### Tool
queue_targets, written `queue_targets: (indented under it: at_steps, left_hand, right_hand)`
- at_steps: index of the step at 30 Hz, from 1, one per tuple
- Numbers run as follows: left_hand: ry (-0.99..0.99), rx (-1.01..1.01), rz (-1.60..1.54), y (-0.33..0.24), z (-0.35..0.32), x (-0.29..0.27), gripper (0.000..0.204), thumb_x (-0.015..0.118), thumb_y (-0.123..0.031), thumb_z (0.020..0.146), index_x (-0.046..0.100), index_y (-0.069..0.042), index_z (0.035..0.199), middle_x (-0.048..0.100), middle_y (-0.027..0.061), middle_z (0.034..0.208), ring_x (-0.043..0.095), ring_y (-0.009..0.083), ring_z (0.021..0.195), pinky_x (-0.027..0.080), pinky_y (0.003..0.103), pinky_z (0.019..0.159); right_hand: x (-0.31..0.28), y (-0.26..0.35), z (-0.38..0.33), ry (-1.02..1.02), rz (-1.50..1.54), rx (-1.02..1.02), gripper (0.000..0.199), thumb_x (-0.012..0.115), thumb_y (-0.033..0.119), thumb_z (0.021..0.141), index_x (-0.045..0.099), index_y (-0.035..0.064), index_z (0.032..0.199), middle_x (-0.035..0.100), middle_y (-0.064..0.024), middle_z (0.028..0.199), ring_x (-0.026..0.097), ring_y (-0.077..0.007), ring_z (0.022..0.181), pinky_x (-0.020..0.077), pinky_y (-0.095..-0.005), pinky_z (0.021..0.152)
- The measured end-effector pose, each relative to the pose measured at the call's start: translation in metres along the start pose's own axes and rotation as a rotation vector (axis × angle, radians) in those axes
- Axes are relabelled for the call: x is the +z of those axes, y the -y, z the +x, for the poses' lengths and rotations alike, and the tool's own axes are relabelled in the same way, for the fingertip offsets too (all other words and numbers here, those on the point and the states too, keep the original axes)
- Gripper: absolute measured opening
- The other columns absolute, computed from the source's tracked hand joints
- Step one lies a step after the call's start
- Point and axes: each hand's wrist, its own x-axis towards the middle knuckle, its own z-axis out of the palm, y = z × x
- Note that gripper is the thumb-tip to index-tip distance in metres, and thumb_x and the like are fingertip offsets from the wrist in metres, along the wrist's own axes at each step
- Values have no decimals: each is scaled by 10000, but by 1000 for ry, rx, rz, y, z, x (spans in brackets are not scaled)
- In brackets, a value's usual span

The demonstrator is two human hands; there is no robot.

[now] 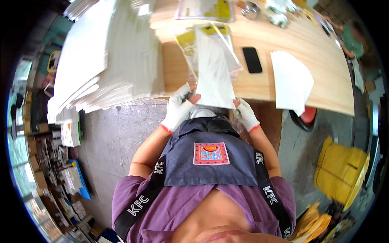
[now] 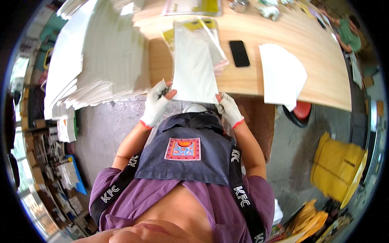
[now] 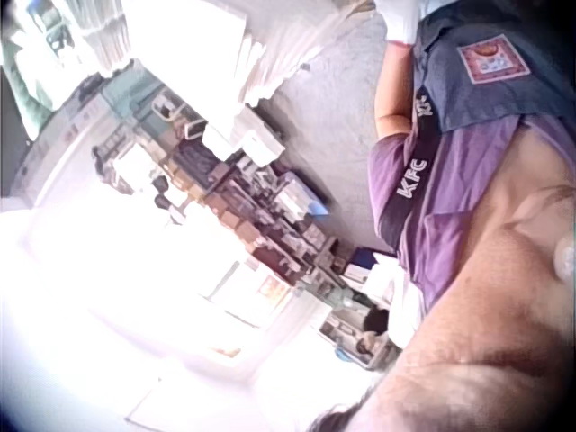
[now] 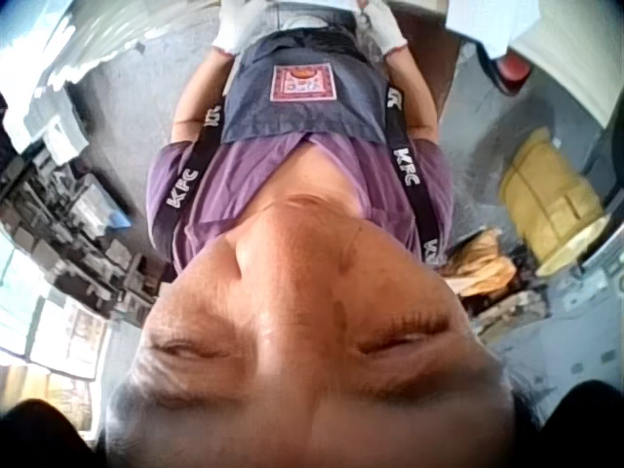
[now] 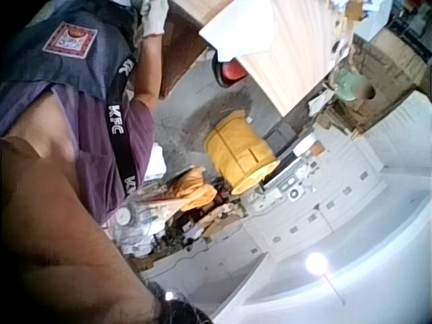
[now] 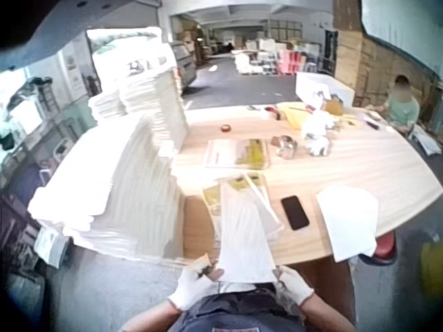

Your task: The person repeatedly picks up white paper sheets and places them into clear plastic bags on a wooden table. The person stacks the filled bags and occasionally adjusts the pile.

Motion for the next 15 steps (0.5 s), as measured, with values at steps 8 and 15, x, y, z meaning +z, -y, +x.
queue_targets:
  at_steps: [8, 15]
  left_hand:
    - [-960, 672, 205, -134, -71, -141, 381, 446, 4, 857, 520, 14, 1231, 609, 98, 1031, 466, -6, 619, 288, 127, 495]
    - [-904, 241, 621, -126, -63, -284, 346, 426, -154, 903, 578, -86, 1206, 572, 32, 897, 479, 75, 753, 365, 213, 685]
  right_hand:
    - [234, 182, -42, 456, -323, -496, 274, 578, 313, 877, 510, 83, 744, 403, 48, 520, 396, -50, 412, 294, -197, 376]
    - [367, 209, -28, 682, -403, -413, 262, 610, 310, 852, 560, 73, 751, 560, -4, 605, 465, -57, 446, 346, -186, 407]
